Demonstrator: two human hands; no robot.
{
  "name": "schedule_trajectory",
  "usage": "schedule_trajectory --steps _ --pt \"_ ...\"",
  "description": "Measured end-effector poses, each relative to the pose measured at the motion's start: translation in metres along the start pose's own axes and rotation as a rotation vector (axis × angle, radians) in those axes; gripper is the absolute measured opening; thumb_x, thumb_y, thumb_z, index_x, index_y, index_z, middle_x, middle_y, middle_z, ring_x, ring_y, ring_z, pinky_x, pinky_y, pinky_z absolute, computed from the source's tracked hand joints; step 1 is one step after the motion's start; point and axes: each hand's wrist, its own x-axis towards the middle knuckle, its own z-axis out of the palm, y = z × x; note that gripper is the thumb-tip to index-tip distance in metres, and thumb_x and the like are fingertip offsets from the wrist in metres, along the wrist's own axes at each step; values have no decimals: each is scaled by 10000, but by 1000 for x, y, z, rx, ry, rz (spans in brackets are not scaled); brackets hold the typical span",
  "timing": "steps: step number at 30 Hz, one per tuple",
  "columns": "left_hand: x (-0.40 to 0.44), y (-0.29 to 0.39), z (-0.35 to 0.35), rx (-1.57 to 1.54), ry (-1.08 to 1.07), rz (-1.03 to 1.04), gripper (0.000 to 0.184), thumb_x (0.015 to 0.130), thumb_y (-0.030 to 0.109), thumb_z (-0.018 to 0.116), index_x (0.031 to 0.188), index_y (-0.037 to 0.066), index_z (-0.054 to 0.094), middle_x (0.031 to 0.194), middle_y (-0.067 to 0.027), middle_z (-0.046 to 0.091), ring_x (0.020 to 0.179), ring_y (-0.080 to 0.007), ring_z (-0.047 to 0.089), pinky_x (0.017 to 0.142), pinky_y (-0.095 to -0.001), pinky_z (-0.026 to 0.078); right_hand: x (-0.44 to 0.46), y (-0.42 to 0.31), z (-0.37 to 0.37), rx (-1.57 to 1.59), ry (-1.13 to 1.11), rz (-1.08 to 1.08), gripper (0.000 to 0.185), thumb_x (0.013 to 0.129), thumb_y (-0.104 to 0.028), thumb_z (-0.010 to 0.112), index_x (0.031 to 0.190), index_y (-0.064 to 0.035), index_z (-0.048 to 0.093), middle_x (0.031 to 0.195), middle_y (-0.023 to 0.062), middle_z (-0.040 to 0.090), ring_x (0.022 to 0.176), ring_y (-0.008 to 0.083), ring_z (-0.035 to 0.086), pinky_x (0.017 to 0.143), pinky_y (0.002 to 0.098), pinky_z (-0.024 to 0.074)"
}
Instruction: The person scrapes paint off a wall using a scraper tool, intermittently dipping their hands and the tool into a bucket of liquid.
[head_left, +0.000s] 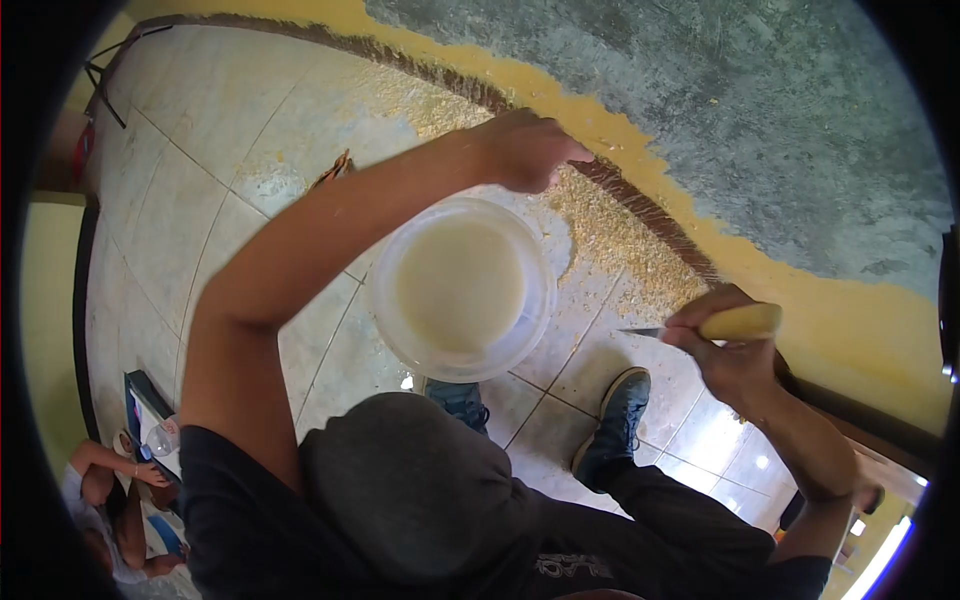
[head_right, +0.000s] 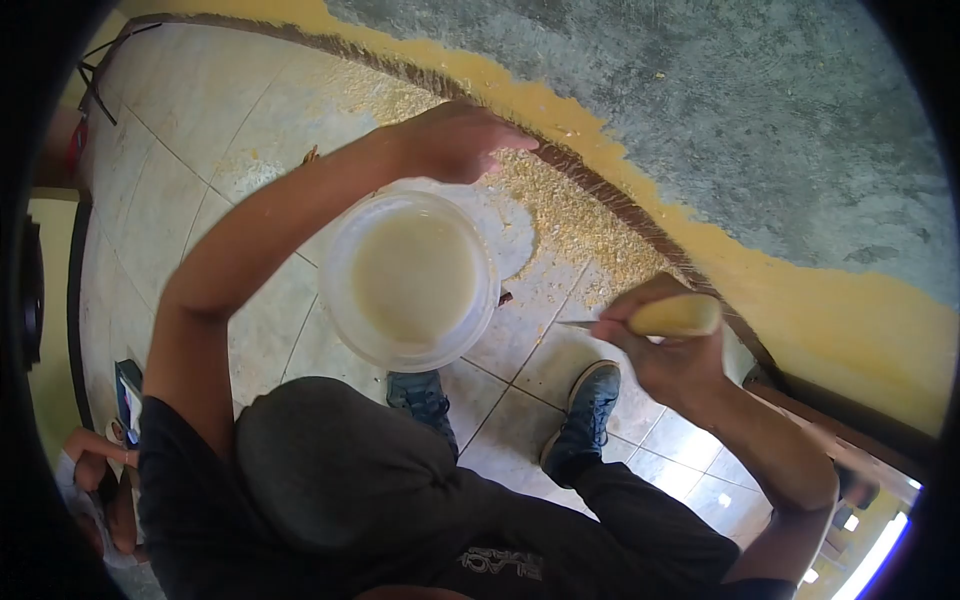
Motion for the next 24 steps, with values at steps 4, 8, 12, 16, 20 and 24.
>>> schedule_trajectory --steps 4,8,12,16,20,24 --pt "-69 11 9 -321 240 -150 447 875 -32 599 1308 74 641 1228 -183 690 1136 -344 659 986 -416 520 47 -5 77 293 50 -212 270 820 110 772 923 -49 579 916 56 670 897 150 673 770 272 559" --pt "-134 24 17 -676 360 -465 447 828 -147 527 1218 22 666 1212 -173 701 1128 -320 678 997 -362 515 84 10 136 209 -131 134 173 827 -107 803 899 -22 671 813 49 714 747 125 674 712 298 549" --pt "-158 42 36 -531 548 -368 460 790 -169 501 1176 15 673 1174 -160 715 1094 -276 694 997 -351 512 91 26 185 -465 -374 22 207 805 -200 737 1008 -166 717 967 84 729 932 320 693 788 462 544" --pt "-162 59 46 -602 671 -424 524 723 -188 417 1146 5 659 1126 -178 711 1067 -303 698 966 -361 523 87 42 215 -670 -521 -91 227 825 -151 678 1048 -164 719 985 100 705 926 323 689 770 472 546" --pt "-167 60 78 -676 473 -541 624 722 -193 413 1295 2 566 1220 -172 683 1169 -315 655 1043 -383 482 89 38 210 -307 -371 -53 187 808 -85 720 993 -112 723 941 134 726 878 345 699 762 447 552" --pt "-159 73 68 -756 275 -544 577 798 -90 631 1350 34 520 1245 -201 672 1195 -377 627 1016 -425 486 92 7 172 170 -187 74 159 805 -66 812 930 -72 713 844 100 736 791 198 703 740 340 551"
